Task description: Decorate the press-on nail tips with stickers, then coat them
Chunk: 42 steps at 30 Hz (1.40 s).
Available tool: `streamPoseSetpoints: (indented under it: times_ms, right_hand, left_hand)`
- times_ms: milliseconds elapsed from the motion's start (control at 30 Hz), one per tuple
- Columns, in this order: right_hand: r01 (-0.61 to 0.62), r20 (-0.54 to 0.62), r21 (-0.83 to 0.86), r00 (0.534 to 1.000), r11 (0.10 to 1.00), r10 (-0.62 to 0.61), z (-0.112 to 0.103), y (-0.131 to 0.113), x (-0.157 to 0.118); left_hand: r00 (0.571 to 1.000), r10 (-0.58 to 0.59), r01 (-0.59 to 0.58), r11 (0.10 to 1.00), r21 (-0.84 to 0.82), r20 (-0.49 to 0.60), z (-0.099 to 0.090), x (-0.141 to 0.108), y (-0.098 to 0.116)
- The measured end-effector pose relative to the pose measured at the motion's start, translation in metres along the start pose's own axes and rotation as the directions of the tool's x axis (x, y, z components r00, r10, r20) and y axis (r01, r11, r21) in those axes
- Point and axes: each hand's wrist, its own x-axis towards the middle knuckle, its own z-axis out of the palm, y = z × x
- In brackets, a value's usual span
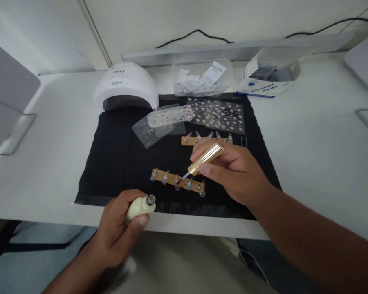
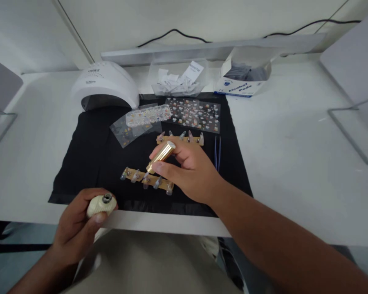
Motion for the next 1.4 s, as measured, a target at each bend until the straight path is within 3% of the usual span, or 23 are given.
streamPoseSetpoints:
  times_ms: [233,500,900,1233,1400]
  right_hand:
    - [-0.057,-0.01,0.274,0.998,0.96,0.062,0.005,0.008,-0.001]
    - [-0.097,0.016,0.383,0.995,0.919,0.098,0.008,0.007,-0.004]
    - [-0.087,0.099,0.352,0.994,0.932,0.055,0.008,0.006,-0.005]
    - [0.128,0.174,0.191,0.971,0.973,-0.162,0.007,0.005,-0.006]
    - [0.216,0.131,0.139,0.963,0.967,-0.234,0.007,0.001,-0.009]
  left_hand:
    - [0.995,0.09,-0.092,0.995,0.028,0.039,0.008,0.023,0.019]
    - [0.991,0.121,-0.121,0.993,-0.013,0.061,0.009,0.029,0.025]
    - [0.985,0.154,-0.151,0.988,-0.043,0.078,0.009,0.036,0.03]
    - [0.971,0.213,-0.206,0.976,-0.069,0.105,0.011,0.05,0.041]
    - [0.973,0.21,-0.201,0.975,-0.093,0.099,0.012,0.05,0.042]
